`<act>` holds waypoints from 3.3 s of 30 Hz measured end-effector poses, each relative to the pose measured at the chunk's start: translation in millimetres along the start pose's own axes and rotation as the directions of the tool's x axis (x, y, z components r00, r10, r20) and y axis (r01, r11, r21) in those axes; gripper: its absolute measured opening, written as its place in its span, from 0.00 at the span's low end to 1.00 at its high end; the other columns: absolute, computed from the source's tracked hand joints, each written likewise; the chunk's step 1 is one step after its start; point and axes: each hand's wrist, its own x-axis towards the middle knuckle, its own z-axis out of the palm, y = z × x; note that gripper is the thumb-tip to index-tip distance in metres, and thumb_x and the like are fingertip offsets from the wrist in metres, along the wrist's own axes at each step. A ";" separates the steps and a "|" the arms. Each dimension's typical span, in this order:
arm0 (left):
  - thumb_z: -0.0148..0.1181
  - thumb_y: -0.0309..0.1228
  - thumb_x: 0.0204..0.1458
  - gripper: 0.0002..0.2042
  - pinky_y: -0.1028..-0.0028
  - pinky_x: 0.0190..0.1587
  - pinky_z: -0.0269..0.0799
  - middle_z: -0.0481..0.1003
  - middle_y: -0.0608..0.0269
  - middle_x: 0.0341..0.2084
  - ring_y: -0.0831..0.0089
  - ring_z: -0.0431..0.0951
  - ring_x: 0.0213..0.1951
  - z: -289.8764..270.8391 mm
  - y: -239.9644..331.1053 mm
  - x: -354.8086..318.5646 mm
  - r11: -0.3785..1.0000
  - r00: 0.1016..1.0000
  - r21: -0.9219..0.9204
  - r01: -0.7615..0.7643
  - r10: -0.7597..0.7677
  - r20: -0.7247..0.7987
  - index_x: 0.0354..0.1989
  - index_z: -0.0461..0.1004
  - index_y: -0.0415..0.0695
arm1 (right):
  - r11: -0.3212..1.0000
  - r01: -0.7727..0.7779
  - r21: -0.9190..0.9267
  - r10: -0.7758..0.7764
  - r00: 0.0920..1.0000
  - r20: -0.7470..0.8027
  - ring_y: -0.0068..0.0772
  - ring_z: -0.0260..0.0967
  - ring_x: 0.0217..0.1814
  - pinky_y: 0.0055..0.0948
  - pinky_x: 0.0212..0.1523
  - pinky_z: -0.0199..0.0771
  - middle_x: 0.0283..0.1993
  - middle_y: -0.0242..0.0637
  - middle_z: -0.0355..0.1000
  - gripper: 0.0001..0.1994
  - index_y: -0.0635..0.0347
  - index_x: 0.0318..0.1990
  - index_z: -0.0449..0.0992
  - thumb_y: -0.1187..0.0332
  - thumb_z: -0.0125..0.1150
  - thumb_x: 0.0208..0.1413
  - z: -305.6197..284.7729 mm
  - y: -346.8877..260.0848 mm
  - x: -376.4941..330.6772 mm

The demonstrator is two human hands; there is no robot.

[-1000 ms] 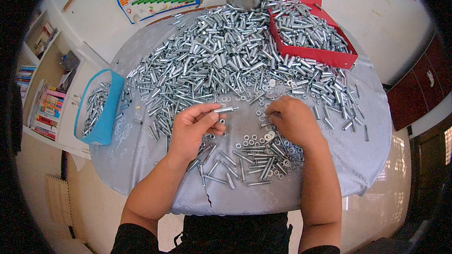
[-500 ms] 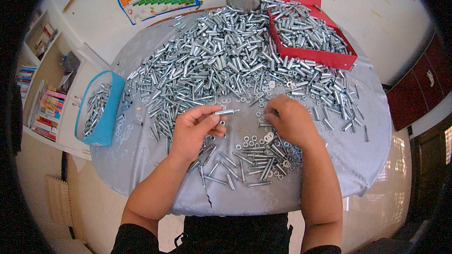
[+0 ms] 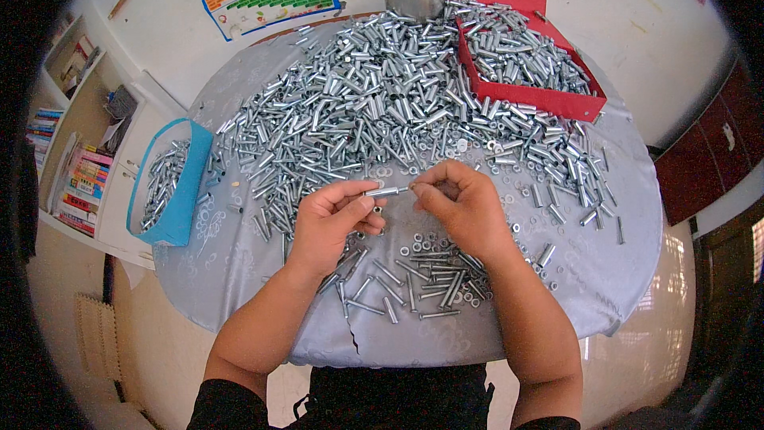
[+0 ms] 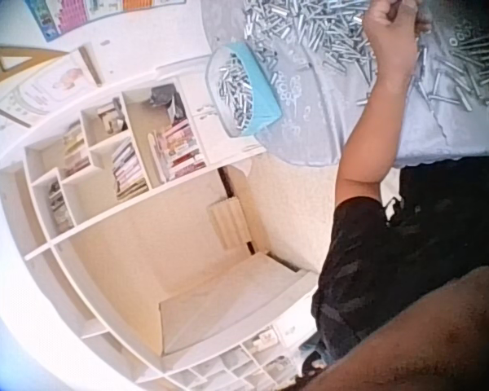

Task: The person repeatedly picks up a bolt and a washer from a large pile on a table. They insert the washer onto the bolt and tighten it by hand. The assembled fasteners are placed into a red container on the table.

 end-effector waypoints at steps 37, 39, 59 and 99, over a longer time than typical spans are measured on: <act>0.55 0.24 0.57 0.12 0.73 0.33 0.80 0.79 0.52 0.37 0.70 0.81 0.31 -2.4 0.0 1.9 0.998 0.999 -0.062 -0.026 0.024 -0.034 0.48 0.74 0.35 | 0.607 0.448 -0.657 -0.074 0.854 0.514 0.47 0.71 0.39 0.40 0.41 0.71 0.37 0.41 0.72 0.08 0.55 0.37 0.80 0.70 0.61 0.47 -17.3 -3.7 -9.1; 0.56 0.24 0.56 0.12 0.73 0.33 0.80 0.79 0.52 0.37 0.70 0.81 0.31 -3.1 0.0 1.6 0.998 0.999 -0.062 -0.021 0.018 -0.036 0.48 0.74 0.35 | 0.605 0.428 -0.671 -0.047 0.861 0.506 0.48 0.71 0.40 0.41 0.41 0.71 0.37 0.41 0.72 0.08 0.56 0.37 0.79 0.70 0.61 0.48 -16.0 -4.6 -9.1; 0.55 0.23 0.57 0.12 0.74 0.33 0.79 0.79 0.53 0.38 0.72 0.80 0.31 -1.5 -0.9 0.4 1.000 1.000 -0.025 -0.020 0.019 -0.005 0.48 0.75 0.36 | 0.997 -0.003 0.076 0.005 0.999 -0.035 0.25 0.75 0.39 0.23 0.41 0.76 0.36 0.36 0.75 0.09 0.67 0.42 0.73 0.80 0.62 0.53 8.9 0.3 -0.6; 0.56 0.24 0.57 0.13 0.72 0.33 0.80 0.79 0.50 0.35 0.68 0.81 0.30 -2.0 10.6 -0.3 0.977 0.983 -0.124 0.175 -0.167 0.069 0.50 0.73 0.32 | 0.991 -0.069 -0.111 0.073 0.997 0.031 0.25 0.72 0.37 0.25 0.40 0.72 0.37 0.36 0.76 0.11 0.63 0.42 0.80 0.75 0.68 0.49 -2.6 3.9 -2.0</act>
